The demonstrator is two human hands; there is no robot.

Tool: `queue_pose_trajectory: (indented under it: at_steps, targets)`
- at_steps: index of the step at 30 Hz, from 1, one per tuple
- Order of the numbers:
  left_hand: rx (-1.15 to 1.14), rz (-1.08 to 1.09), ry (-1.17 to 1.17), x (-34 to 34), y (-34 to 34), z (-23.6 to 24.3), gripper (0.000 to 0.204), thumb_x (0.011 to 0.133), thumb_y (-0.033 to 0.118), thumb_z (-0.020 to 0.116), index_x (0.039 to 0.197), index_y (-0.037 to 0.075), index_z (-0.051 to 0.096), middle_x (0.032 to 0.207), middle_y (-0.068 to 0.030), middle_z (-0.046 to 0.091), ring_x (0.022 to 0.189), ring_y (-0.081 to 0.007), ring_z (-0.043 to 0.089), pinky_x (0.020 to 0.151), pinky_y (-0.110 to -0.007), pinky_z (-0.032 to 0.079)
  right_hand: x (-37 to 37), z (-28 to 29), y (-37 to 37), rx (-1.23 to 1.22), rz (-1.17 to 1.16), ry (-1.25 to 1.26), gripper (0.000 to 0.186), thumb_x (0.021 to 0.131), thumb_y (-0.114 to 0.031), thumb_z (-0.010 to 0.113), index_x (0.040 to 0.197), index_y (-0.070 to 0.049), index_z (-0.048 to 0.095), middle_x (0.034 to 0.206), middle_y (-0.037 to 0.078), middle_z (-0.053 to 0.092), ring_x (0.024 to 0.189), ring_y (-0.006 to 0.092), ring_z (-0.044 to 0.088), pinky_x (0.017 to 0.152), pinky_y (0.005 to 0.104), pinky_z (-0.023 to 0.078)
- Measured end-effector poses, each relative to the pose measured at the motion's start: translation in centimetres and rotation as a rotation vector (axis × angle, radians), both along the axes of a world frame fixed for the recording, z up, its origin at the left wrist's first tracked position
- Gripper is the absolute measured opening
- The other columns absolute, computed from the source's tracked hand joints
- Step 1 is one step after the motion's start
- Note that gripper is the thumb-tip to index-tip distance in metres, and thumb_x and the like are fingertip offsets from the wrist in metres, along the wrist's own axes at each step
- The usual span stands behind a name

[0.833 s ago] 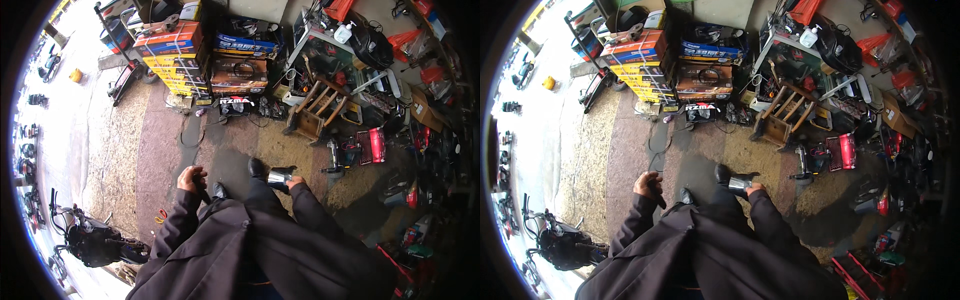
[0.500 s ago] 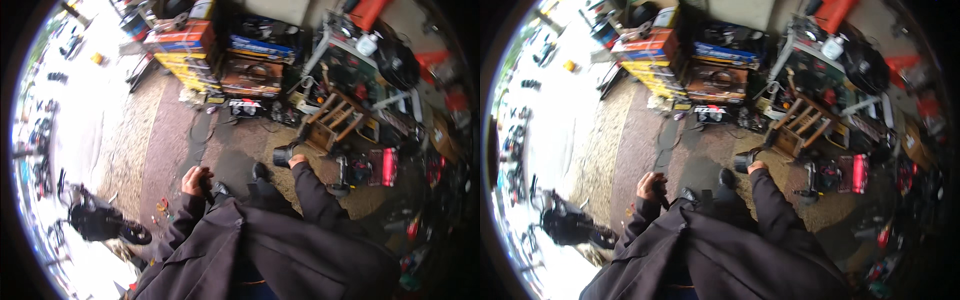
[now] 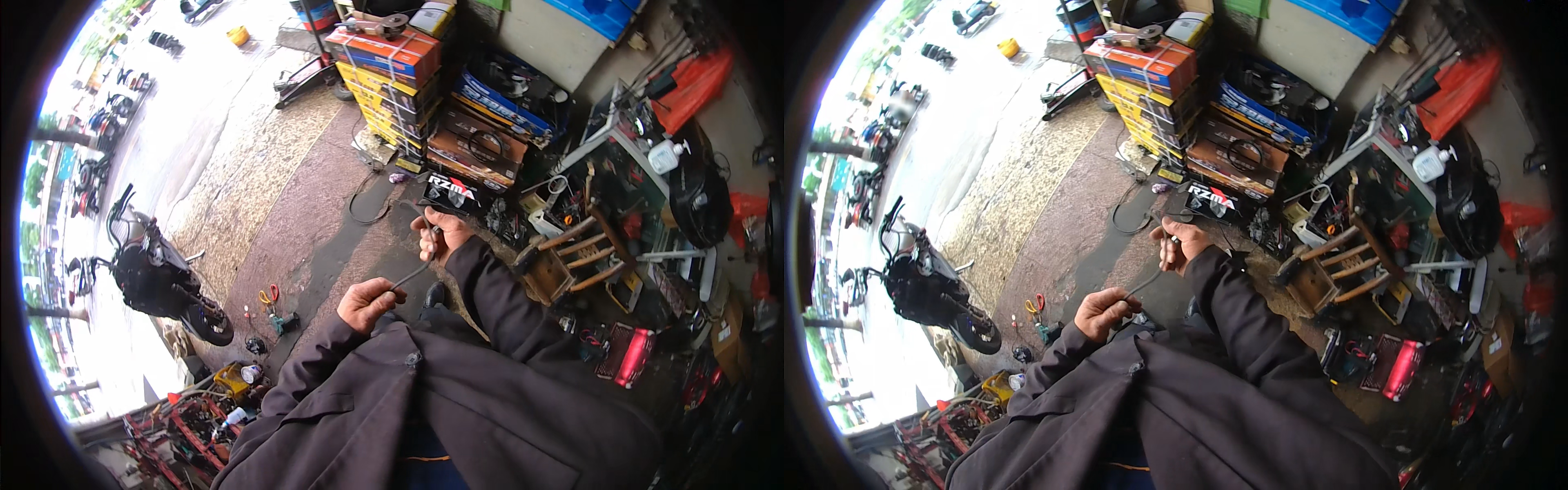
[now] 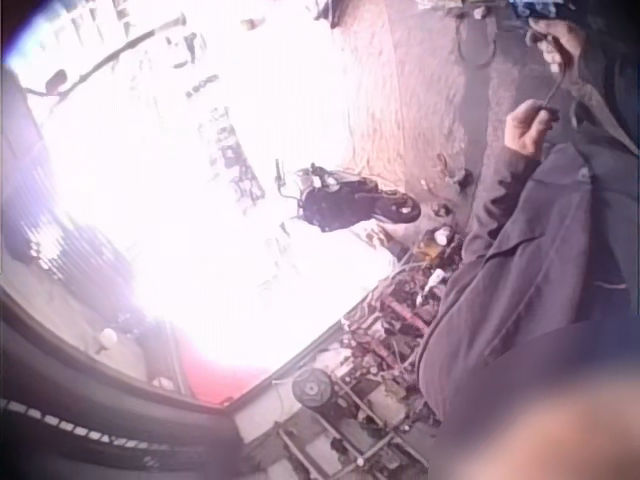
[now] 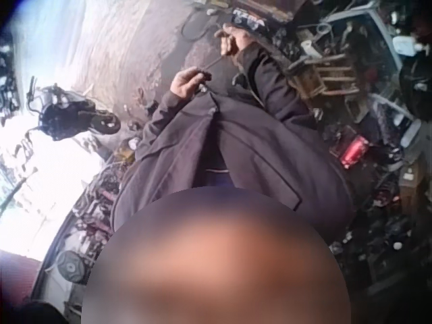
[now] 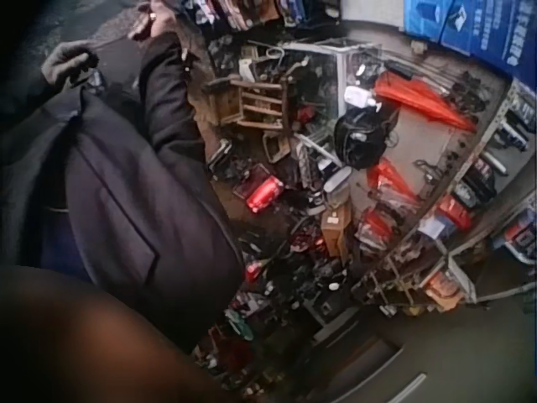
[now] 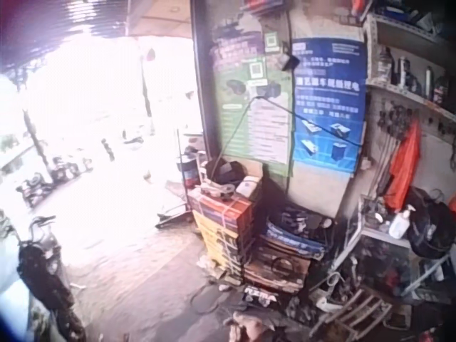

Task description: The person works on a scooter's front assembly, handling wires and a red connector, then removes and reattaches a metal bracket to the front fairing using a wrench. The person also manipulates a black plastic cover and a cable, inspecting and routing them near the handlebar area.

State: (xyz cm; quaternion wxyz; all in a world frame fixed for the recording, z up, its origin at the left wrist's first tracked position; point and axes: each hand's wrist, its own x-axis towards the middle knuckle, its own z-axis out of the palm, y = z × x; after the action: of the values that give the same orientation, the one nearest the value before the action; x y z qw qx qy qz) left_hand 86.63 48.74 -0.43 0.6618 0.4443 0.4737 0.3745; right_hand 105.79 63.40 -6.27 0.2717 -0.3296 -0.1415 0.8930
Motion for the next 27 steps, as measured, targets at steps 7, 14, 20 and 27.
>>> queue_pose_trajectory:
  at_steps: [7, 14, 20, 27]
  targets:
    - [0.1, -0.094, 0.466, -1.3, -0.7, -0.3, 0.024, 0.09, 0.019, 0.061, 0.099, -0.002, 0.062, 0.077, -0.0065, 0.063, 0.07, -0.0096, 0.055, 0.065, -0.027, 0.047, -2.9, 3.9, 0.1, 0.408, 0.012, -0.119, 0.02, 0.093, -0.018, 0.058, 0.084, 0.0, 0.06, 0.055, 0.0, 0.051, 0.044, 0.0087, 0.048, 0.047, 0.0276, 0.047]
    - [0.222, 0.058, 0.239, -2.4, -1.4, -0.3, 0.028, 0.093, 0.024, 0.055, 0.096, -0.003, 0.061, 0.074, -0.0045, 0.062, 0.065, -0.0101, 0.052, 0.061, -0.027, 0.045, -5.9, 9.2, -0.9, 0.537, 0.028, -0.112, 0.02, 0.092, -0.018, 0.06, 0.084, 0.0, 0.06, 0.055, 0.001, 0.051, 0.045, 0.009, 0.049, 0.047, 0.0267, 0.046]
    - [0.275, 0.101, 0.302, -5.1, -2.6, -0.6, 0.019, 0.091, 0.014, 0.053, 0.091, -0.002, 0.062, 0.069, -0.0063, 0.058, 0.063, -0.0136, 0.055, 0.06, -0.028, 0.046, -6.9, 14.4, 1.4, 0.68, -0.129, -0.152, 0.023, 0.091, -0.02, 0.057, 0.078, -0.002, 0.056, 0.052, 0.001, 0.044, 0.044, 0.011, 0.045, 0.046, 0.0285, 0.044]
    - [0.212, 0.227, 0.133, -8.9, -3.9, -0.6, 0.016, 0.092, 0.012, 0.052, 0.093, -0.001, 0.062, 0.067, -0.003, 0.057, 0.062, -0.0094, 0.051, 0.06, -0.024, 0.045, -9.7, 19.5, 1.4, 0.814, -0.216, -0.358, 0.033, 0.097, -0.03, 0.05, 0.083, 0.0, 0.055, 0.054, 0.0, 0.042, 0.047, 0.0098, 0.042, 0.049, 0.0279, 0.041]
